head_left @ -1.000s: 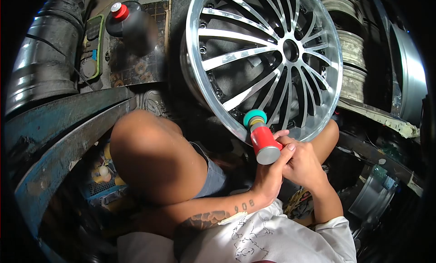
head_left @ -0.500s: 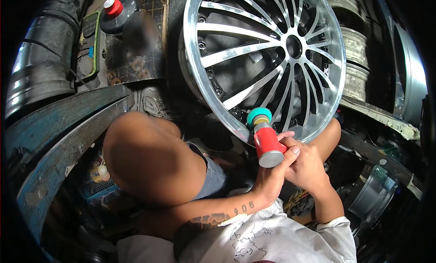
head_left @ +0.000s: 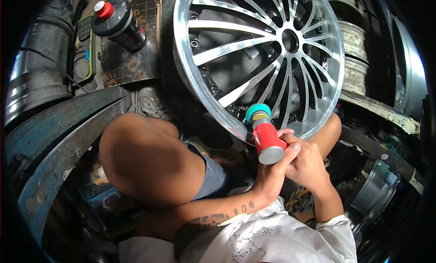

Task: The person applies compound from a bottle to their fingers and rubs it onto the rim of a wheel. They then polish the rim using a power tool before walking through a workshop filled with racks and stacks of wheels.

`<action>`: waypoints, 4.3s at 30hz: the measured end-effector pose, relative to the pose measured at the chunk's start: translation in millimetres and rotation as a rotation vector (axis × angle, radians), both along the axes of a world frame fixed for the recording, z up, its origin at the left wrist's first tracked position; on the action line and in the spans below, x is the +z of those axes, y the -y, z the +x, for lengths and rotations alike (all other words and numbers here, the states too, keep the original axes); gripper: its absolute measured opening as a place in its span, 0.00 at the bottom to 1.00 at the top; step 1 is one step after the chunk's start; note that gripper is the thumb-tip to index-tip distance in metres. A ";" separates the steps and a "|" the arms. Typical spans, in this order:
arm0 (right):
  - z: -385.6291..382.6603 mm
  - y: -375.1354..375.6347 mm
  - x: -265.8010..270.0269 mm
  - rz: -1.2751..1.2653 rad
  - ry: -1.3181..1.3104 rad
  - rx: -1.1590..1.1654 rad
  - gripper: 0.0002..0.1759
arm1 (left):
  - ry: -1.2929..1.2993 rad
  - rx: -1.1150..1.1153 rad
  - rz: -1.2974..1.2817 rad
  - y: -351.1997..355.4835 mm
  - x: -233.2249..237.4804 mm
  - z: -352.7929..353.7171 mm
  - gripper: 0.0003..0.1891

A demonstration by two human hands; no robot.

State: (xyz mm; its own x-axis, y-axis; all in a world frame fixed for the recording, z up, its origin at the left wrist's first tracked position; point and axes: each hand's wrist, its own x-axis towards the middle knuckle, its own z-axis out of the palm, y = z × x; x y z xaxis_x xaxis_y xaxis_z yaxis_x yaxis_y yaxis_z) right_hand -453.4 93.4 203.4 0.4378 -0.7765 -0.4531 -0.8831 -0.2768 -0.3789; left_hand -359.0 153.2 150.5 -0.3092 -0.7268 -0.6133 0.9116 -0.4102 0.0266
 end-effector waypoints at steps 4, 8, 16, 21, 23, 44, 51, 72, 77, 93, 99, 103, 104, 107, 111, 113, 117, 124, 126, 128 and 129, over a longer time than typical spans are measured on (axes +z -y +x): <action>3.3 5.2 2.8 0.030 -0.004 0.021 0.17 | -0.030 0.002 0.035 0.1 1.2 1.2 0.29; 1.6 2.1 1.0 0.009 0.000 -0.005 0.17 | -0.026 -0.013 0.031 0.9 3.5 3.5 0.30; -3.2 -4.9 1.8 0.009 -0.005 -0.062 0.18 | -0.053 -0.045 0.041 1.6 5.8 2.8 0.31; 1.5 0.6 3.9 0.072 -0.008 -0.071 0.17 | -0.077 -0.051 0.066 1.3 5.3 4.0 0.31; -1.1 -4.2 1.1 -0.007 -0.004 -0.061 0.16 | -0.095 -0.091 0.046 0.6 5.3 6.3 0.29; -1.1 0.0 4.4 0.041 0.130 -0.206 0.14 | -0.159 -0.126 -0.098 -0.3 0.0 5.5 0.32; 1.7 8.5 13.1 0.114 0.097 -0.279 0.16 | -0.134 -0.184 -0.177 2.1 -1.8 3.3 0.38; -3.8 0.4 -7.9 -0.065 0.031 -0.013 0.14 | -0.128 -0.103 -0.082 -5.9 -6.5 1.0 0.34; -4.6 -1.2 -8.0 -0.091 0.002 0.020 0.15 | -0.150 -0.073 -0.069 -5.6 -5.3 -1.2 0.36; 4.8 -4.2 4.7 -0.037 -0.051 -0.056 0.13 | -0.050 -0.096 -0.123 -8.3 -8.1 -2.7 0.32; 5.3 -0.8 0.1 -0.022 -0.031 -0.029 0.13 | -0.057 -0.040 -0.076 -7.0 -4.0 -1.8 0.32; 8.0 -2.1 3.1 -0.032 -0.065 -0.030 0.12 | -0.078 -0.041 -0.081 -8.2 -4.2 -1.1 0.31; 8.0 -1.7 3.0 -0.029 -0.064 -0.028 0.12 | -0.091 -0.036 -0.074 -8.7 -4.4 -1.6 0.31; 7.7 -1.8 1.2 -0.038 -0.050 -0.035 0.12 | -0.111 -0.019 -0.068 -7.4 -5.2 -0.7 0.31; 9.3 -0.9 5.5 -0.037 -0.069 -0.035 0.13 | -0.127 -0.019 -0.056 -5.6 -0.8 0.3 0.31; 9.0 -0.4 6.1 -0.006 -0.079 -0.029 0.13 | -0.148 -0.025 -0.056 -5.8 -0.4 0.0 0.31; 8.6 -4.6 6.1 -0.045 -0.077 -0.051 0.13 | -0.066 -0.047 -0.101 -8.5 -4.5 -2.9 0.31; 11.1 -5.8 8.5 -0.059 -0.064 -0.101 0.12 | -0.066 -0.104 -0.108 -8.3 -5.6 -3.1 0.31; 15.1 -5.9 12.1 -0.090 -0.072 -0.107 0.12 | -0.074 -0.094 -0.129 -6.9 -4.0 -1.9 0.31; 17.0 -6.0 13.1 -0.106 -0.082 -0.098 0.12 | -0.058 -0.080 -0.135 -7.4 -3.8 -2.4 0.31; 14.9 -5.4 11.5 -0.096 -0.065 -0.082 0.12 | -0.039 -0.071 -0.131 -8.5 -4.4 -3.5 0.31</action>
